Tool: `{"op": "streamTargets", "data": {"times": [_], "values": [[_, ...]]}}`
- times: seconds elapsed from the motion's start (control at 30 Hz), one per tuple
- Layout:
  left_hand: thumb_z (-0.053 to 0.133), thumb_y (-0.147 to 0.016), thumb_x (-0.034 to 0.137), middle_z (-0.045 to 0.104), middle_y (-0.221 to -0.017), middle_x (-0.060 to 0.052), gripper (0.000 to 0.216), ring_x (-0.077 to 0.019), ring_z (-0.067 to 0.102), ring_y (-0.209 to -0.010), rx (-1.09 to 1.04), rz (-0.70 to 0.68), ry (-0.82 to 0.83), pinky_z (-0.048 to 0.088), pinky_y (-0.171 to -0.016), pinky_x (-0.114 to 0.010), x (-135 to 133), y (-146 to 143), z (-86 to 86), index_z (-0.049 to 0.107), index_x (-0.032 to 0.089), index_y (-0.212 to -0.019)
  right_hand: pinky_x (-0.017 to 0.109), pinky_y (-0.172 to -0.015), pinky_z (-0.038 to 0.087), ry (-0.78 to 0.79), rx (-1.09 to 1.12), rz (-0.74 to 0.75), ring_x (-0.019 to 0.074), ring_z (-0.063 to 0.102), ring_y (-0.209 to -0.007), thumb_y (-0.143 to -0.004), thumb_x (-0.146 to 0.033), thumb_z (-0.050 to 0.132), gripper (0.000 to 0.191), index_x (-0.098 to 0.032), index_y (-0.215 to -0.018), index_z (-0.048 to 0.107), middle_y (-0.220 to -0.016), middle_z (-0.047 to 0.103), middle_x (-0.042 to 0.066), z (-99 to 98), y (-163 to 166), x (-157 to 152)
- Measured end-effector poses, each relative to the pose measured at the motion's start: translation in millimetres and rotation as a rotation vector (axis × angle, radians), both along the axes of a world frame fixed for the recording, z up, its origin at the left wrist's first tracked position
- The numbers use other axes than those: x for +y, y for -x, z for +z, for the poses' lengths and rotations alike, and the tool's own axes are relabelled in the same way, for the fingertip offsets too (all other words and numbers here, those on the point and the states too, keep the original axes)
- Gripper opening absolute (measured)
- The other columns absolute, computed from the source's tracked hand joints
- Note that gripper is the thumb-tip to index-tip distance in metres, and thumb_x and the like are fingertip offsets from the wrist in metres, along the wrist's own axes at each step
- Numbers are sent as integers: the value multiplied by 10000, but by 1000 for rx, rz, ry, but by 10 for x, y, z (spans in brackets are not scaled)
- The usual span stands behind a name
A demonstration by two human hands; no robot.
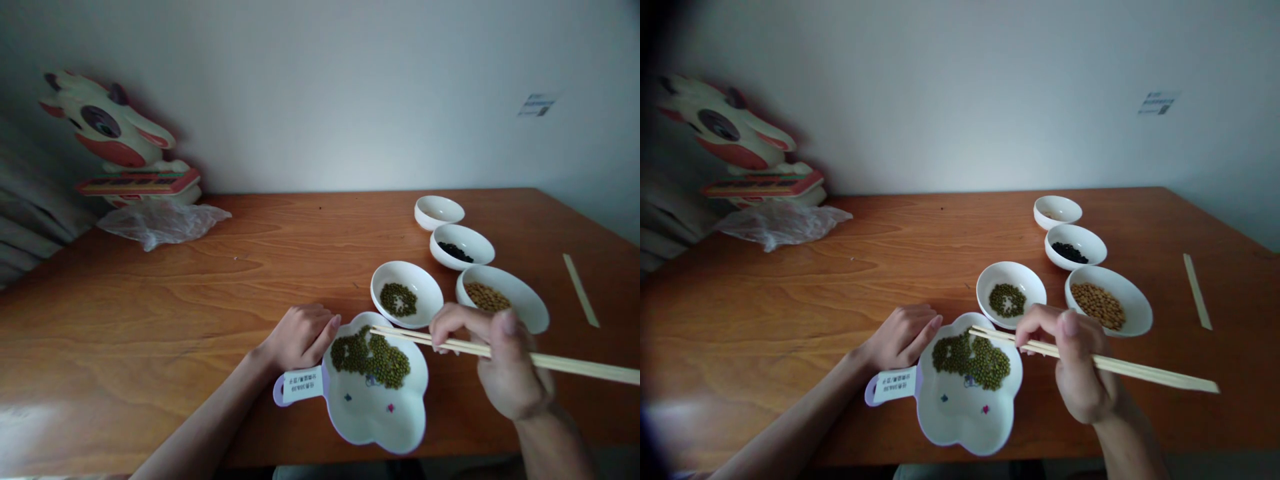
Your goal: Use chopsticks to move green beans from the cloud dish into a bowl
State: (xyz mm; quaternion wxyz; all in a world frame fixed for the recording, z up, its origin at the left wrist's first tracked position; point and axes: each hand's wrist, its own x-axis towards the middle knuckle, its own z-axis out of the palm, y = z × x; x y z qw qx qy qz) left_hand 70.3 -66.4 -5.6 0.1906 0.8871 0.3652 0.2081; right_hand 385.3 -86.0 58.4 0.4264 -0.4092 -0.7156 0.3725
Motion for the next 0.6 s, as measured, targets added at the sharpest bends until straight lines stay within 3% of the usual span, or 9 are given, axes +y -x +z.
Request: {"op": "streamTargets", "data": {"times": [0.1,0.23,0.33,0.5,0.6], "values": [[245,-1146,321,580,-718,-24,471,-169,496,-652,-10,2,0,405,-678,-335,2,5,-8,481,205,-756,363,-657,491,-84,106,-122,247,651,-774,-1087,-668,164,784,-280,-768,767,-756,704,65,21,-117,27],[253,-1147,321,573,-723,-22,464,-170,495,-665,-19,-4,20,411,-702,-338,1,16,-36,478,206,-758,357,-564,452,-165,175,-244,238,632,-680,-1082,-679,216,761,-277,-768,782,-715,709,66,-10,-246,119],[260,-1145,330,558,-718,-21,462,-168,496,-660,-31,10,29,400,-682,-332,-6,27,-53,469,208,-752,361,-566,417,-82,116,-331,215,582,-613,-1090,-664,237,739,-250,-783,767,-664,678,60,-36,-251,162],[270,-1147,342,544,-717,-15,472,-156,503,-648,-20,34,61,404,-671,-320,-11,45,-48,459,204,-737,358,-605,424,-46,180,-252,207,583,-653,-1084,-686,210,757,-237,-783,738,-692,669,58,45,-175,95],[270,-1147,342,537,-712,-11,472,-152,500,-643,-8,35,66,405,-668,-316,-14,46,-39,456,203,-736,357,-644,449,8,168,-102,206,608,-693,-1086,-688,165,784,-234,-763,716,-720,661,55,129,-141,31]]}}
